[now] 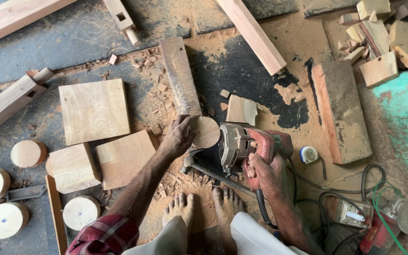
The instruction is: The person uses a hand-held power sander to smooth small wooden pieces, while another person holds the pieces steady on the floor.
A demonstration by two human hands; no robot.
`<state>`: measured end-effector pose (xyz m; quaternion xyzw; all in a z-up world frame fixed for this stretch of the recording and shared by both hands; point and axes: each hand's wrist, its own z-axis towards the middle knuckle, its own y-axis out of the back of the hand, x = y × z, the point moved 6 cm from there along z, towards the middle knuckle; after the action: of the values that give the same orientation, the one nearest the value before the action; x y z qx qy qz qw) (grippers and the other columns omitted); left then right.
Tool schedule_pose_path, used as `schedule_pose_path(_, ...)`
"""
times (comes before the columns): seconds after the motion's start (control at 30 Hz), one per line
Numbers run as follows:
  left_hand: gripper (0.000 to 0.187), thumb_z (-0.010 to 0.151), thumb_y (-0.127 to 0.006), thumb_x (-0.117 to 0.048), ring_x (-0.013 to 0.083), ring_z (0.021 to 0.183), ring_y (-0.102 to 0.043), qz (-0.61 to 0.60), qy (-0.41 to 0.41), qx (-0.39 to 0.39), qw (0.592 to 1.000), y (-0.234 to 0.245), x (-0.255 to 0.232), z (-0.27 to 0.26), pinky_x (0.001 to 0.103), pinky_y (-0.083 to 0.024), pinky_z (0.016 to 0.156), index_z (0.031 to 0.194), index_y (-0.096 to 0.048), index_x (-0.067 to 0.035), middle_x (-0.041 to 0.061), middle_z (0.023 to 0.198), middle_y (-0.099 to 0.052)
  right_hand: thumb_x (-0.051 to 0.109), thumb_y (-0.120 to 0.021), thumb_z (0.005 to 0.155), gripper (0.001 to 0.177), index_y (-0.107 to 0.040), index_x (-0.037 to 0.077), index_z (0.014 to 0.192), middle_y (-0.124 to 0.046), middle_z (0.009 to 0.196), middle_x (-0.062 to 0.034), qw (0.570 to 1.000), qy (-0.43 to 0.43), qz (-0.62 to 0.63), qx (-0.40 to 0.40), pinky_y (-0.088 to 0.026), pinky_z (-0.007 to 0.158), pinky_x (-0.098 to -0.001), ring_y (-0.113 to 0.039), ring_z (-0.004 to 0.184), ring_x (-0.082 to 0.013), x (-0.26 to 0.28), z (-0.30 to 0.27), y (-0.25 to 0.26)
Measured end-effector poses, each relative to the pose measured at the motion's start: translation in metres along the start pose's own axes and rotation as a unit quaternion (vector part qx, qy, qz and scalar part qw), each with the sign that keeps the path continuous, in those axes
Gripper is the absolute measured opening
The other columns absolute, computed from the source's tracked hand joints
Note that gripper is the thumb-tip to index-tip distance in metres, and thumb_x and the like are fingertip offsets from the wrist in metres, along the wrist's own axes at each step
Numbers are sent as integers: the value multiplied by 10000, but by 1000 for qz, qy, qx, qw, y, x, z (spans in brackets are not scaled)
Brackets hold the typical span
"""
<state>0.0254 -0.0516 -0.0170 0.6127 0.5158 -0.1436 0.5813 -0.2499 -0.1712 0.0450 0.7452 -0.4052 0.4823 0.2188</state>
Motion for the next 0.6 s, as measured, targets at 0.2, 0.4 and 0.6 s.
schedule_pose_path(0.2, 526, 970, -666, -221, 309, 1200, -546, 10, -57, -11, 998, -1, 6, 4, 479, -529, 1013, 1477, -523, -236, 105, 1432, -520, 61, -603, 891, 365, -586, -53, 1237, -573, 745, -45, 999, -11, 25, -27, -471, 519, -269, -523, 568, -97, 37, 0, -39)
schedule_pose_path(0.4, 528, 981, -657, -210, 339, 1236, -536, -4, -51, -16, 999, 0, 6, 2, 509, -505, 1055, 1493, -533, -229, 127, 1426, -525, 64, -591, 881, 361, -571, -51, 1223, -581, 752, -37, 999, 21, -13, -36, -519, 476, -265, -559, 559, -100, 43, 20, -34)
schedule_pose_path(0.6, 520, 947, -616, -241, 299, 1203, -625, -229, 86, 47, 968, 1, 22, -1, 461, -615, 1014, 1462, -546, -223, 133, 1419, -515, 75, -644, 937, 231, -551, -99, 1056, -585, 762, -60, 998, 33, 49, -37, -527, 489, -287, -580, 573, -126, 51, 8, -1)
